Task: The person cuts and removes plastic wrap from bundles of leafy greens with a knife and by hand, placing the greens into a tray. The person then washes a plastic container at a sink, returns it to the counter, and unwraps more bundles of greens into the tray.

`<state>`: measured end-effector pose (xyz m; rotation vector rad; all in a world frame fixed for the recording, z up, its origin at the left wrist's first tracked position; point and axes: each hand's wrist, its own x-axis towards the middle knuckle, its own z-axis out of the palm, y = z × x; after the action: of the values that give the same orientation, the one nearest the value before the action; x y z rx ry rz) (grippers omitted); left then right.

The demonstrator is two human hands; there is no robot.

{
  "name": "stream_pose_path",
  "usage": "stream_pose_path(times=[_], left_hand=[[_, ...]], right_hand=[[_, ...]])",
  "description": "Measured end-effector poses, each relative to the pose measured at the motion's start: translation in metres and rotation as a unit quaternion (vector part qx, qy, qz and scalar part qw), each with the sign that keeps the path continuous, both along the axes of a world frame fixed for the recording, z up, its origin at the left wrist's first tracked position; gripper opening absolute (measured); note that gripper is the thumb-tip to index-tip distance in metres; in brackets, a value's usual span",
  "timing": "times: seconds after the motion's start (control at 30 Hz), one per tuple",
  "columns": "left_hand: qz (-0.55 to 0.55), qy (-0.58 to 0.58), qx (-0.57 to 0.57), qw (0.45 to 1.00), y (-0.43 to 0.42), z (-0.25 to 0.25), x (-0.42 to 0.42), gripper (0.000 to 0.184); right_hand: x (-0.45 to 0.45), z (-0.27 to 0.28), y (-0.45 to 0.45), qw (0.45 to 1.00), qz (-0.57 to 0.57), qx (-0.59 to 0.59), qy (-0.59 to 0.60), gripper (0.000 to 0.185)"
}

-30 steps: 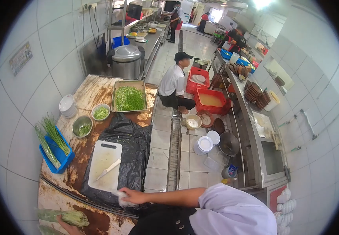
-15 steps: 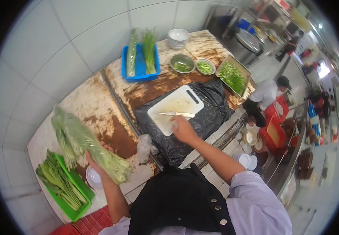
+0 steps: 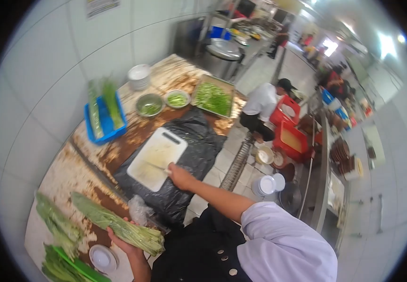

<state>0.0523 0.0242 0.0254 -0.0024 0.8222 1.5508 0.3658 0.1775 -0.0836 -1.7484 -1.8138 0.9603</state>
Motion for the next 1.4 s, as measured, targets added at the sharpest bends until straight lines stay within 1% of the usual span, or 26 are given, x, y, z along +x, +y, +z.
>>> stream_pose_path(times=[0.03,0.13,0.17,0.23,0.3,0.33,0.37,0.4,0.43,0.47,0.5,0.53,0.57,0.6,0.67,0.7,0.77,0.8,0.9,1.0,1.17,1.27,1.3,1.4], left_hand=[[0.011,0.025,-0.022,0.999,0.005,0.001,0.008,0.064],[-0.013,0.028,-0.006,0.999,0.018,0.003,0.031,0.062],[-0.013,0.034,0.016,0.999,0.020,0.018,0.048,0.063],[-0.025,0.017,0.029,0.999,0.026,0.023,0.072,0.063],[-0.033,-0.009,0.057,0.998,0.026,0.034,0.103,0.066],[-0.033,0.000,0.045,0.998,0.026,0.040,0.123,0.068],[-0.032,0.011,0.031,0.999,0.026,0.042,0.143,0.069],[-0.025,0.024,0.014,0.999,0.025,0.045,0.161,0.071],[-0.059,-0.025,0.047,0.997,0.023,0.048,0.180,0.074],[-0.119,-0.073,0.110,0.984,0.025,0.033,0.188,0.076],[-0.124,-0.041,0.096,0.987,0.019,0.040,0.204,0.077],[-0.107,-0.041,0.054,0.992,0.020,0.043,0.223,0.078],[-0.119,-0.023,0.024,0.992,0.021,0.048,0.237,0.080],[-0.136,-0.038,0.038,0.989,0.021,0.045,0.249,0.076],[-0.099,-0.054,0.003,0.994,0.023,0.063,0.285,0.073],[-0.084,-0.038,0.015,0.996,0.020,0.067,0.296,0.072],[-0.066,-0.013,0.040,0.997,0.013,0.072,0.318,0.071],[-0.060,-0.024,0.053,0.997,0.010,0.070,0.324,0.071],[-0.047,-0.057,0.090,0.993,-0.002,0.060,0.337,0.072],[-0.024,-0.077,0.122,0.989,-0.013,0.053,0.336,0.074],[0.022,-0.079,0.143,0.986,-0.025,0.045,0.326,0.075],[0.038,-0.041,0.173,0.983,-0.028,0.044,0.322,0.076],[0.050,-0.036,0.166,0.984,-0.029,0.044,0.320,0.076],[0.079,-0.020,0.154,0.985,-0.030,0.047,0.316,0.075]], right_hand=[[0.003,0.005,-0.019,1.000,0.002,0.025,0.012,0.027],[0.033,0.030,-0.064,0.989,0.009,0.082,0.126,0.035],[0.048,0.051,-0.074,0.990,0.012,0.065,0.128,0.040],[0.077,0.098,-0.109,0.990,0.025,0.024,0.136,0.052],[0.110,0.122,-0.136,0.988,0.028,0.046,0.144,0.060],[0.127,0.136,-0.150,0.987,0.032,0.055,0.147,0.064],[0.145,0.152,-0.163,0.991,0.028,0.038,0.123,0.065],[0.163,0.163,-0.178,0.990,0.012,0.075,0.123,0.061],[0.178,0.169,-0.191,0.986,0.007,0.107,0.130,0.058],[0.188,0.172,-0.205,0.980,0.008,0.131,0.148,0.055],[0.199,0.174,-0.220,0.979,0.001,0.137,0.150,0.051],[0.213,0.176,-0.235,0.978,-0.006,0.136,0.155,0.048],[0.224,0.186,-0.249,0.978,-0.006,0.108,0.177,0.047],[0.233,0.196,-0.261,0.977,-0.008,0.083,0.195,0.047],[0.254,0.204,-0.281,0.977,0.002,0.012,0.214,0.047],[0.262,0.204,-0.290,0.977,0.000,-0.016,0.215,0.047],[0.278,0.201,-0.299,0.980,0.036,0.050,0.189,0.046],[0.287,0.201,-0.300,0.980,0.049,0.089,0.173,0.046],[0.312,0.203,-0.302,0.976,0.069,0.115,0.171,0.046],[0.332,0.216,-0.295,0.982,0.107,0.022,0.151,0.049],[0.331,0.215,-0.280,0.978,0.137,0.004,0.156,0.050],[0.325,0.209,-0.265,0.973,0.160,0.017,0.163,0.050],[0.324,0.208,-0.262,0.971,0.168,0.022,0.166,0.050],[0.322,0.211,-0.250,0.972,0.172,-0.035,0.158,0.050]])
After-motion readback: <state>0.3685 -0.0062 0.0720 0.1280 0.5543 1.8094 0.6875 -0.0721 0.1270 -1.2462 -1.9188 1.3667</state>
